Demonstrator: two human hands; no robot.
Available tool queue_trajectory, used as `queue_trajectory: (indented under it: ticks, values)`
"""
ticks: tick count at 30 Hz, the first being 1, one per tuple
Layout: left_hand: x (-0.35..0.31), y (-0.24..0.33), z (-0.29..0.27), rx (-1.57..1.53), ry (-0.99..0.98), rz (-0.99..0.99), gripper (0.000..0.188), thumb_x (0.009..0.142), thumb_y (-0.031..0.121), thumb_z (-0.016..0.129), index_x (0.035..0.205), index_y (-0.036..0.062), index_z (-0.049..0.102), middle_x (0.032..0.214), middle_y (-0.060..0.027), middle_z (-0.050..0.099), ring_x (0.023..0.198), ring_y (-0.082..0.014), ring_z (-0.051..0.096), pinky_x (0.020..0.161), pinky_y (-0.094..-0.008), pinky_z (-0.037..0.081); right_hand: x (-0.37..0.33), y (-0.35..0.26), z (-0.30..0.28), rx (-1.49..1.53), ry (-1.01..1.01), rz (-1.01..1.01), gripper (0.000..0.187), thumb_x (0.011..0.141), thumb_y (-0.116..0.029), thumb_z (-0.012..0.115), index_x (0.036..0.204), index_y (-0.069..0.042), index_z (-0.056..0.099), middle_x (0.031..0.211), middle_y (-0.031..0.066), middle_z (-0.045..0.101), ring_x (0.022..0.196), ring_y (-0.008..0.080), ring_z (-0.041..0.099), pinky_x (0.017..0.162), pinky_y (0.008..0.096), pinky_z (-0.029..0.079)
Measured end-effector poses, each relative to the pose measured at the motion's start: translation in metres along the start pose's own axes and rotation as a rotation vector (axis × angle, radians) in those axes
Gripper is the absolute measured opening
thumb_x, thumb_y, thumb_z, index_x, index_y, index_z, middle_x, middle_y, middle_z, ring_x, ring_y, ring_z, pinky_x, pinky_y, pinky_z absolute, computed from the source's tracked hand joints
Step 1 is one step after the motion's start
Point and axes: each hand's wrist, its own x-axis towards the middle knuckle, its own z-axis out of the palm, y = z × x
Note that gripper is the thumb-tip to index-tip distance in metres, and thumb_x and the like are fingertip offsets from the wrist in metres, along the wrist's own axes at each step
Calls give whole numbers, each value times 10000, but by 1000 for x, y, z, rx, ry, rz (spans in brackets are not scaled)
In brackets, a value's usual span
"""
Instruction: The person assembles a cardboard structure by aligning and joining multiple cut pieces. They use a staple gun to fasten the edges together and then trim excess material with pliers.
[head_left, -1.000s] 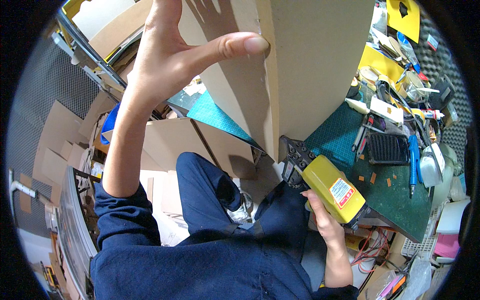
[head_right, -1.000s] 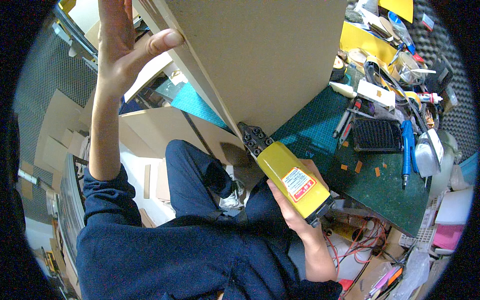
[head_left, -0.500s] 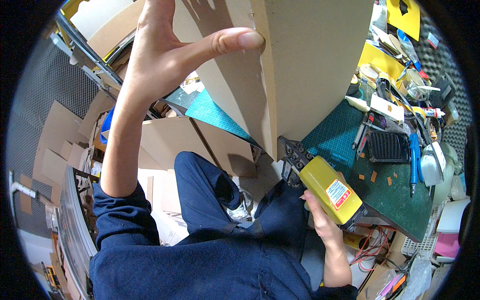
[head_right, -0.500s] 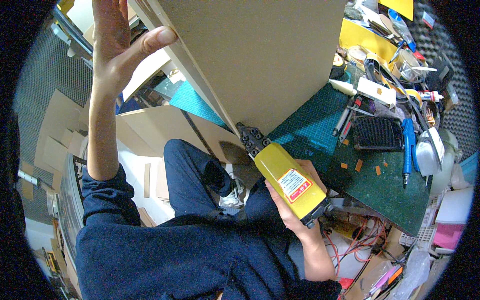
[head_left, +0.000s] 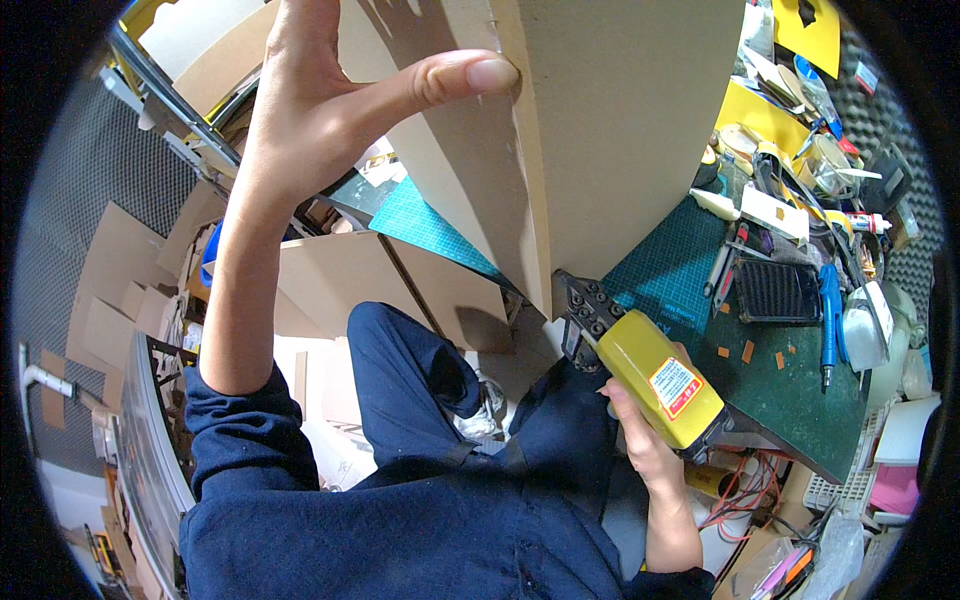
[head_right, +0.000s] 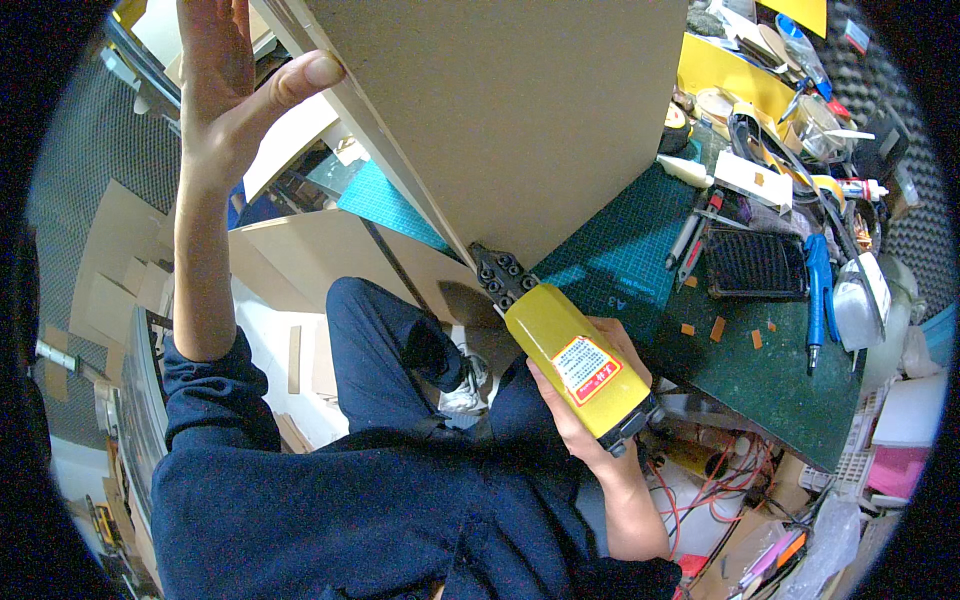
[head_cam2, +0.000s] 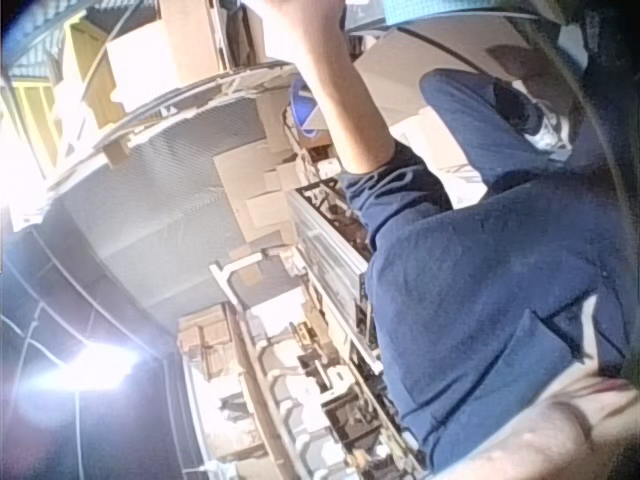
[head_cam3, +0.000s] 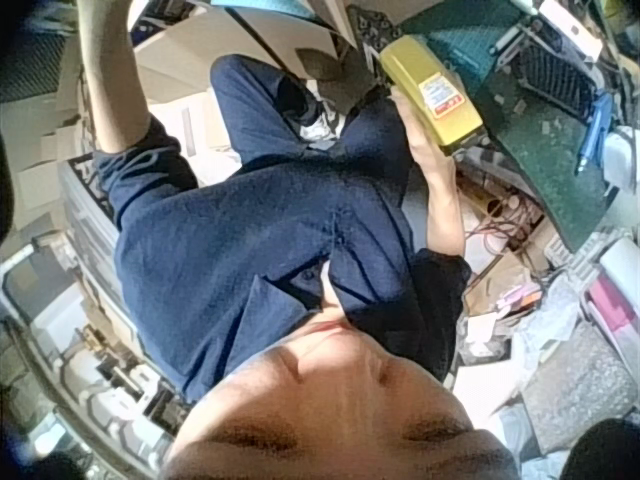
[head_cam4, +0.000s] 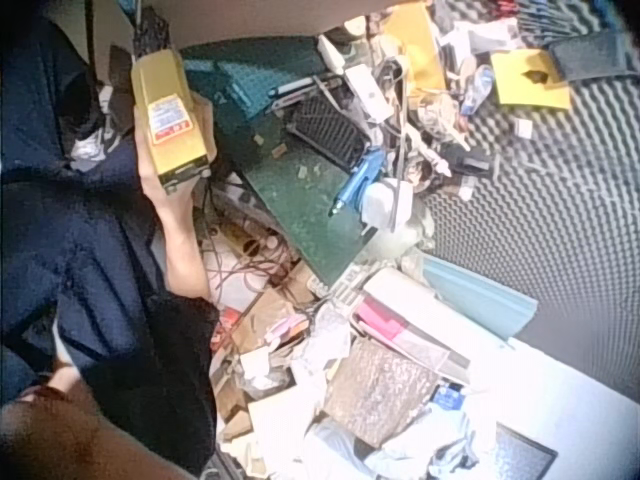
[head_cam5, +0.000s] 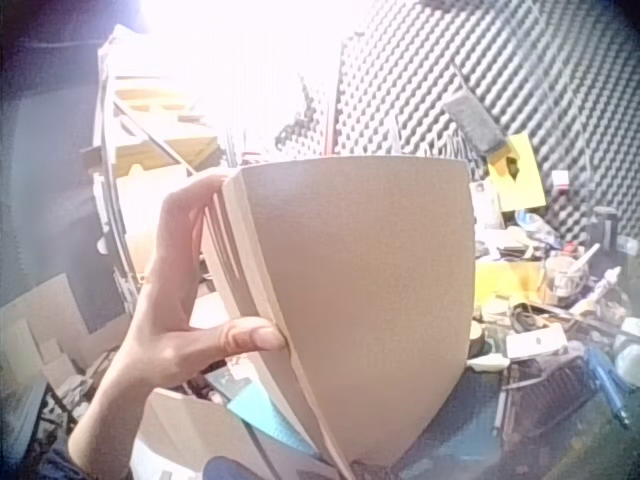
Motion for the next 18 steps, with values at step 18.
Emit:
queue_trajectory:
  ticks: [18]
  values:
    - [-1, -1, -2, -26, -10, 6, 1053, 679, 306, 906, 1466, 30, 262, 1437, -209, 406, 1392, -325, 335, 1157, -494, 209, 1, 1, 1, -96, -14, -137, 280, 789, -45, 785, 1023, 38, 656, 1004, 138, 664, 898, 241, 676, 802, 327, 531]
